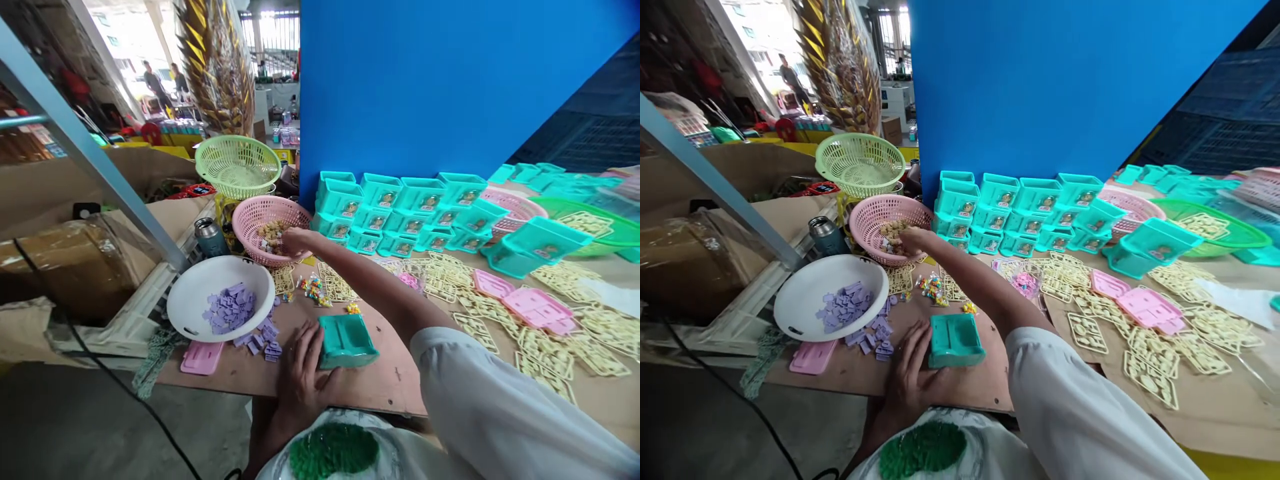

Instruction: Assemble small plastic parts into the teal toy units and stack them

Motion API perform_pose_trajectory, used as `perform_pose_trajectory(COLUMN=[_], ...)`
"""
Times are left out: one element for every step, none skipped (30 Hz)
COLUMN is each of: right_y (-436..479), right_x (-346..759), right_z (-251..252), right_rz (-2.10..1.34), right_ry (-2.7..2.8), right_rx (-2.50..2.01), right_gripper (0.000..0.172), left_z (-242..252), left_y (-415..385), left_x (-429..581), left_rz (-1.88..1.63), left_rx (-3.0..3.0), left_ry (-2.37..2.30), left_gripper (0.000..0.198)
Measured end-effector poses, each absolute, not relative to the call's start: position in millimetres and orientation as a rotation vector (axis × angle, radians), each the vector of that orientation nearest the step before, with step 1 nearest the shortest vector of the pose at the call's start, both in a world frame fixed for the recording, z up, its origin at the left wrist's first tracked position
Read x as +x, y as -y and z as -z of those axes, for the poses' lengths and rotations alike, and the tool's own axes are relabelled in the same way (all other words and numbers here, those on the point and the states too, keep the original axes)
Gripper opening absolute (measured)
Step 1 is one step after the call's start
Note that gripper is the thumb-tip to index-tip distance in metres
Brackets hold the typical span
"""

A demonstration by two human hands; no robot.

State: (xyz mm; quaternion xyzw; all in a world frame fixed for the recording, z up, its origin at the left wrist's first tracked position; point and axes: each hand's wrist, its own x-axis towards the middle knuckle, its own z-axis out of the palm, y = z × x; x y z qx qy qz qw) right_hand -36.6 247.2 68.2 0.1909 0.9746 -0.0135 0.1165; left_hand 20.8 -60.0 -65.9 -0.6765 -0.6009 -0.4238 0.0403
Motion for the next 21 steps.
perform_pose_trajectory(right_y=[-247, -246, -243, -239, -233, -224, -213, -199, -183, -166, -148, -131, -116, -102, -91, -82, -76, -72, -69, -68, -67], right_x=[-30, -21, -10, 2, 16, 31, 48, 65, 81, 97, 112, 125, 137, 146, 155, 162, 168, 174, 180, 186, 191], right_z=[-73, -77, -81, -85, -86, -87, -86, -84, -82, -79, -76, -73, -70, -67, -64, -61, -58, -55, -53, -51, -49], right_rz=[0.032, 0.048, 0.123, 0.276, 0.512, 0.815, 1.145, 1.441, 1.65, 1.795, 1.891, 1.945, 1.959, 1.933, 1.874, 1.792, 1.703, 1.621, 1.55, 1.48, 1.397], right_ry=[-2.889, -2.942, -3.022, -3.122, -3.227, -3.313, -3.36, -3.367, -3.353, -3.338, -3.334, -3.346, -3.381, -3.434, -3.495, -3.558, -3.611, -3.649, -3.675, -3.691, -3.705], right_rx=[0.572, 0.6, 0.63, 0.639, 0.625, 0.577, 0.499, 0.402, 0.3, 0.215, 0.152, 0.107, 0.079, 0.066, 0.066, 0.073, 0.079, 0.085, 0.093, 0.103, 0.118], right_gripper=[0.023, 0.023, 0.024, 0.024, 0.023, 0.022, 0.022, 0.023, 0.024, 0.025, 0.026, 0.026, 0.024, 0.022, 0.019, 0.015, 0.013, 0.011, 0.01, 0.01, 0.012], left_z=[65, 64, 63, 63, 61, 59, 56, 52, 46, 38, 29, 19, 10, 1, -7, -14, -18, -21, -23, -24, -25], left_y=[60, 61, 61, 62, 62, 63, 64, 64, 64, 64, 63, 61, 57, 53, 48, 44, 39, 35, 32, 29, 28], left_x=[20, 20, 19, 19, 18, 18, 18, 18, 18, 18, 19, 19, 20, 21, 23, 25, 27, 30, 33, 35, 37], left_rz=[1.3, 1.301, 1.307, 1.32, 1.35, 1.406, 1.494, 1.623, 1.796, 2.001, 2.225, 2.454, 2.676, 2.883, 3.064, 3.205, 3.307, 3.368, 3.395, 3.399, 3.389], left_rx=[-2.073, -2.073, -2.069, -2.063, -2.054, -2.041, -2.022, -1.988, -1.931, -1.852, -1.755, -1.653, -1.562, -1.494, -1.45, -1.411, -1.369, -1.325, -1.287, -1.265, -1.264], left_ry=[1.847, 1.846, 1.84, 1.827, 1.811, 1.797, 1.784, 1.78, 1.792, 1.831, 1.89, 1.958, 2.024, 2.059, 2.071, 2.073, 2.077, 2.097, 2.128, 2.164, 2.195], left_gripper=[0.062, 0.062, 0.062, 0.062, 0.059, 0.056, 0.052, 0.046, 0.04, 0.036, 0.032, 0.031, 0.033, 0.037, 0.041, 0.044, 0.046, 0.046, 0.046, 0.046, 0.045])
